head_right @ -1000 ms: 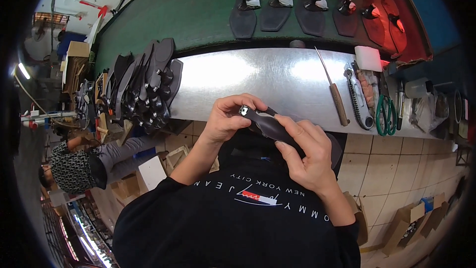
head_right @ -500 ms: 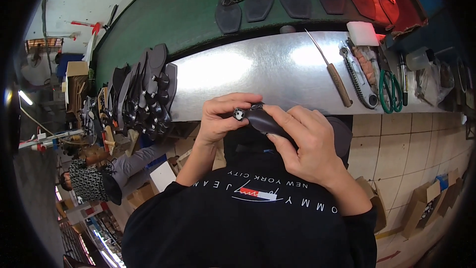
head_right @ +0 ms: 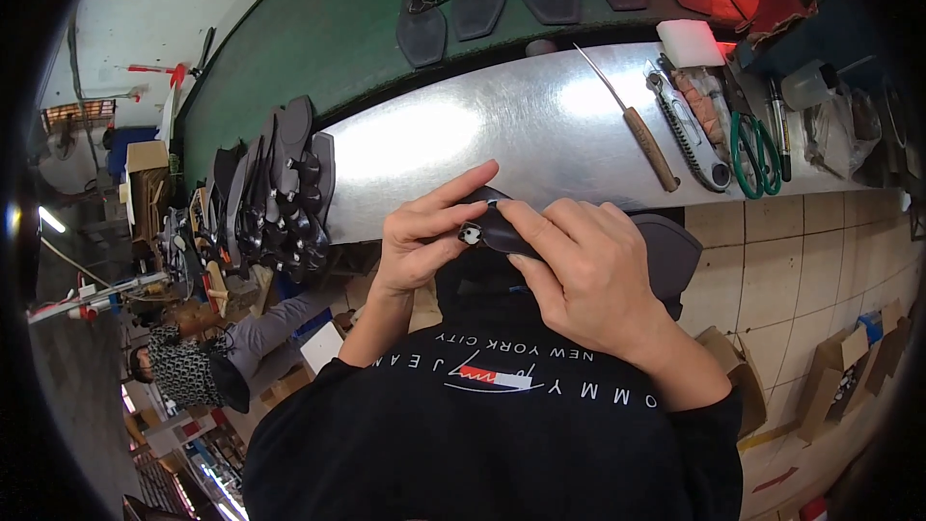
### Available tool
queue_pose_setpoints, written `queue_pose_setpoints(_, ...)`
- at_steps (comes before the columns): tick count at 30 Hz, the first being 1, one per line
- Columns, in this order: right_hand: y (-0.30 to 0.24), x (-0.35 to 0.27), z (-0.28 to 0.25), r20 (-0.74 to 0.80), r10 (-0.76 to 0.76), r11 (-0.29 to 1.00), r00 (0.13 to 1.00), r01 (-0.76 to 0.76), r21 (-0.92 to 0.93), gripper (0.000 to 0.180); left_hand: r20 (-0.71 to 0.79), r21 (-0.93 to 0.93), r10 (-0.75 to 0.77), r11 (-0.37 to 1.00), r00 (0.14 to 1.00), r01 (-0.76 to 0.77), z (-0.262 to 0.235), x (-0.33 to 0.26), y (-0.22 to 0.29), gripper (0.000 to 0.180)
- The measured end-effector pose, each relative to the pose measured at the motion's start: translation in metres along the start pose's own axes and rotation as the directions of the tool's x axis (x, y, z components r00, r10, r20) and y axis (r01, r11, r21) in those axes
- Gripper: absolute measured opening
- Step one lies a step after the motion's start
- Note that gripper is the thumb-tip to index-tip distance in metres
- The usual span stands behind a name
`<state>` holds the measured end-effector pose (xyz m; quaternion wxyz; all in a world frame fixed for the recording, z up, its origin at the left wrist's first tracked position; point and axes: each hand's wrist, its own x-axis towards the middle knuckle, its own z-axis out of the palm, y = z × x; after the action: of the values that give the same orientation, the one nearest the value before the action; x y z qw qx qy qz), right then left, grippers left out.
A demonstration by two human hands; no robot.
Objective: Finalize the assembly of shoes by manually trimming threads and checking quality before placing on a conveyor.
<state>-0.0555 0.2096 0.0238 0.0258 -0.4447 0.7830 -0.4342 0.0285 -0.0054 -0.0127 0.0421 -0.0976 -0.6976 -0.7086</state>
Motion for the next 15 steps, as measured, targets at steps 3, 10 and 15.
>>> queue_pose_setpoints(3,-0.001,0.0,-0.001,0.018,-0.013,1.0,1.0,0.014,-0.026,0.043,-0.001,0.024,-0.022,0.999,1.0,0.022,0.002,0.001,0.004,0.041)
queue_pose_setpoints(10,0.009,-0.003,0.008,0.046,0.14,0.971,0.989,-0.146,0.192,0.041,-0.073,-0.182,-0.27,0.95,0.96,0.254,0.016,-0.001,0.009,0.043)
queue_pose_setpoints(15,0.018,-0.007,0.021,-0.015,0.199,0.935,0.98,-0.185,0.303,0.028,-0.103,-0.202,-0.296,0.941,0.95,0.271,0.022,0.0,0.0,0.045)
